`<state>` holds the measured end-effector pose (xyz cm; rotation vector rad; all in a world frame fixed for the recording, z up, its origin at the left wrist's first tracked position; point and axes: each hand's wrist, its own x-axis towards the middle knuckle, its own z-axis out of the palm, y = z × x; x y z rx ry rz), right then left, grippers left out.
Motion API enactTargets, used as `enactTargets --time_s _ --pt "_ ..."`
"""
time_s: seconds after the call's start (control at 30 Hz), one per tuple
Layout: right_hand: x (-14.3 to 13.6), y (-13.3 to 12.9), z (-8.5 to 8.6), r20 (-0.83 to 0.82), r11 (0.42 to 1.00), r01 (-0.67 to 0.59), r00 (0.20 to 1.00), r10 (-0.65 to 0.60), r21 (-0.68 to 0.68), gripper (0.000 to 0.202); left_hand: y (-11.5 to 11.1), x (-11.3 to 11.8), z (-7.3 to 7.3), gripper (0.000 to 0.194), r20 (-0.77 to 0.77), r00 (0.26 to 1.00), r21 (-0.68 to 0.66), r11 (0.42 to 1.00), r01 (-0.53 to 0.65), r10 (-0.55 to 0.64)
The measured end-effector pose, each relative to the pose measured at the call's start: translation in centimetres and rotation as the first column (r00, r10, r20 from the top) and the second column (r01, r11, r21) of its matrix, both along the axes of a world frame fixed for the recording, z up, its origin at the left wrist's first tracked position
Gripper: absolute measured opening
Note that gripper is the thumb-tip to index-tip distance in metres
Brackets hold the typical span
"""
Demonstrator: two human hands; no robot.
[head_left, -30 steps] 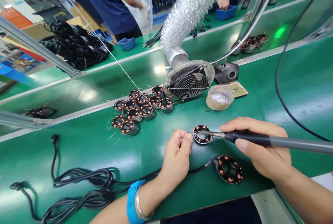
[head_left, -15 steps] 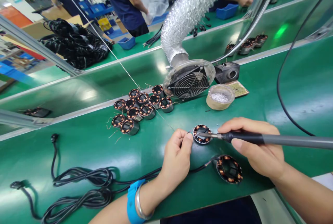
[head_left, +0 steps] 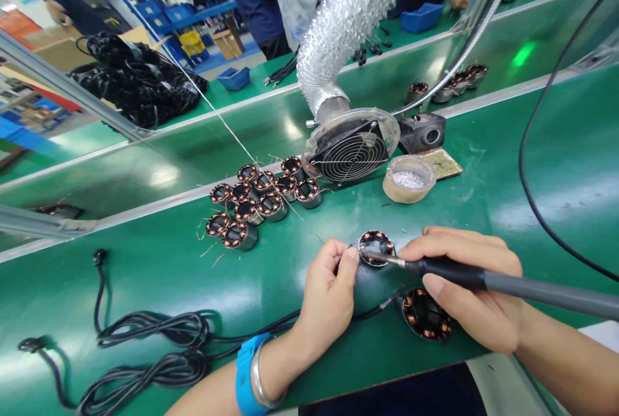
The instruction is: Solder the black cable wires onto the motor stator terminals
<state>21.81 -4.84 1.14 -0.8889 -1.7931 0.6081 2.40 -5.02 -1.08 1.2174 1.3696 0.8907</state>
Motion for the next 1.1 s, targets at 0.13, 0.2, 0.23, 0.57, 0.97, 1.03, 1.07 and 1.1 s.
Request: enactTargets --time_s 0.13,0.2,0.23,0.57,0.97,1.03,1.07,1.1 --pt "-0.4 0.0 -0.1 -0.015 0.998 -0.007 1.000 0.008 0.057 0.021 0.0 0.0 -0.1 0.032 -0.010 1.000 0.008 1.000 0.004 -0.004" --pt "-0.4 -0.1 0.2 -0.011 0.998 -0.021 1.000 0.021 0.053 0.022 0.0 0.0 -0.1 0.031 -0.015 1.000 0.006 1.000 0.009 -0.009" --pt "-0.3 -0.1 0.5 -0.015 0.999 -0.018 1.000 0.019 0.047 0.021 0.0 0.0 -0.1 0.031 -0.017 1.000 0.004 1.000 0.012 -0.011" --pt "0.4 0.7 0.6 0.061 0.964 0.196 0.976 -0.210 0.180 0.023 0.0 -0.1 0.0 0.031 -0.013 1.000 -0.012 1.000 0.016 -0.016" --pt "1.3 2.7 -1.1 0.505 0.866 0.457 0.709 -0.491 0.201 0.030 0.0 0.0 0.0 0.032 -0.013 1.000 -0.004 1.000 0.015 -0.015" --pt "0.8 2.5 -1.1 0.424 0.905 0.381 0.800 -0.424 0.188 0.029 -0.1 0.0 0.0 0.032 -0.012 1.000 -0.005 1.000 0.015 -0.015" --pt "0.5 2.4 -1.2 0.385 0.927 0.326 0.844 -0.374 0.187 0.026 -0.1 0.0 0.0 0.032 -0.009 1.000 -0.006 1.000 0.014 -0.014" --pt "0.2 2.4 -1.2 0.347 0.945 0.265 0.882 -0.318 0.192 0.023 0.0 0.0 0.0 0.032 -0.006 1.000 -0.007 1.000 0.013 -0.013"
